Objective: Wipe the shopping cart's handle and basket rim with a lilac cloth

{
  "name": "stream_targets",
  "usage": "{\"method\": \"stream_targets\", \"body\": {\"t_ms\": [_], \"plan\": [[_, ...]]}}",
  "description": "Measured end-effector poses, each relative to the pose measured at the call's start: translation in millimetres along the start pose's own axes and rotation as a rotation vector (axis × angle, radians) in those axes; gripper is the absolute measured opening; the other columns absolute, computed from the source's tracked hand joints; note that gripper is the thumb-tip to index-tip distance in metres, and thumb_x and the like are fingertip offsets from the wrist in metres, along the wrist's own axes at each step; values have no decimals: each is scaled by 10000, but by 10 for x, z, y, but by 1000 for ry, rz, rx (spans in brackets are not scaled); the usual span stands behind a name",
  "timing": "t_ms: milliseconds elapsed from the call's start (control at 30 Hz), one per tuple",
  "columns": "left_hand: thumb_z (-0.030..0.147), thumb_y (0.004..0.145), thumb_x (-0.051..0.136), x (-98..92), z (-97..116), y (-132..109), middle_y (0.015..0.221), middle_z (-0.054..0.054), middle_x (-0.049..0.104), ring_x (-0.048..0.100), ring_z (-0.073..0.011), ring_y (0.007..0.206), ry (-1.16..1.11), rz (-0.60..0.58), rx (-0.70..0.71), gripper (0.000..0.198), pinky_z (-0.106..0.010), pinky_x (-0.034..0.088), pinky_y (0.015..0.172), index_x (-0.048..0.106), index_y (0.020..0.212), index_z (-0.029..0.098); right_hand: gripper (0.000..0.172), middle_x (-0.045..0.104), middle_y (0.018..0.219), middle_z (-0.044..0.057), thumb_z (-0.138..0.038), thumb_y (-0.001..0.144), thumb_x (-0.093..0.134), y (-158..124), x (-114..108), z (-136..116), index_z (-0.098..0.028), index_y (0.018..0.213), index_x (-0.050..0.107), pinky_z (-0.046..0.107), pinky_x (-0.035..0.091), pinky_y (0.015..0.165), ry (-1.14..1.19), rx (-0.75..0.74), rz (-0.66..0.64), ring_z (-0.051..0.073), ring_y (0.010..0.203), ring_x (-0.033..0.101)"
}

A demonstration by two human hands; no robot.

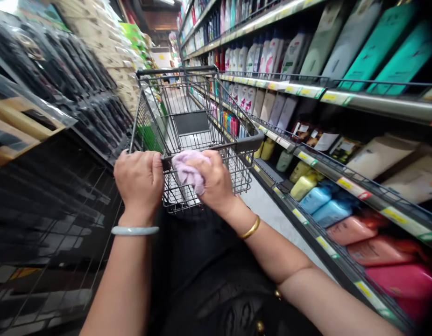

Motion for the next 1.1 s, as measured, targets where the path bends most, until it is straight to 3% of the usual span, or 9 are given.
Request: {"method": "stream_targets", "body": {"t_ms": [100, 300, 433, 667, 900, 1100], "plan": [[386, 1018, 293, 86, -24, -3, 808, -81, 620, 531, -243, 840, 33, 35, 8, 406, -434, 398, 978, 624, 855, 216, 281, 533, 1264, 69, -298, 952, 570, -27, 99, -97, -286, 1221, 651, 291, 586, 840, -22, -22, -76, 180, 1031, 617], [399, 982, 342, 107, 22, -3, 694, -37, 518, 437, -212, 718, 101, 103, 62, 346, -395, 416, 887, 495, 717, 238, 316, 511, 1345, 52, -317, 1001, 512, 75, 124, -178, -303, 1299, 616, 276, 549, 976, -54, -25, -77, 181, 1166, 583], [382, 1005, 270, 102, 33, -18, 739, -53, 551, 462, -224, 777, 63, 105, 49, 379, -402, 400, 893, 541, 786, 234, 287, 550, 1301, 63, -341, 1007, 504, -52, 152, -134, -292, 1249, 651, 249, 568, 902, -76, -24, -136, 169, 1102, 599], [474, 964, 377, 123, 31, -37, 760, -45, 591, 475, -218, 772, 66, 99, 41, 350, -393, 391, 883, 590, 810, 241, 332, 510, 1372, 44, -324, 1033, 455, 78, 77, -224, -311, 1328, 609, 251, 539, 982, -122, -22, -114, 170, 1210, 560], [392, 1017, 260, 111, 47, -81, 895, -83, 687, 537, -236, 877, 83, 122, 86, 437, -410, 399, 984, 648, 938, 206, 291, 577, 1278, 59, -323, 1025, 466, -254, 132, -140, -330, 1225, 678, 274, 570, 868, -124, -99, -150, 182, 1100, 597], [396, 1020, 269, 111, 61, -88, 860, -93, 686, 551, -229, 853, 73, 131, 86, 473, -411, 424, 994, 684, 939, 184, 317, 535, 1341, 55, -366, 1039, 443, -115, 47, -184, -333, 1274, 653, 275, 547, 933, -127, -73, -115, 179, 1168, 566]]}}
Point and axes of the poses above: each hand's wrist, its own y-axis towards the middle knuckle, its own x-axis out of the palm, z = x × y, the point moved 2 cm from there along y, towards the middle knuckle
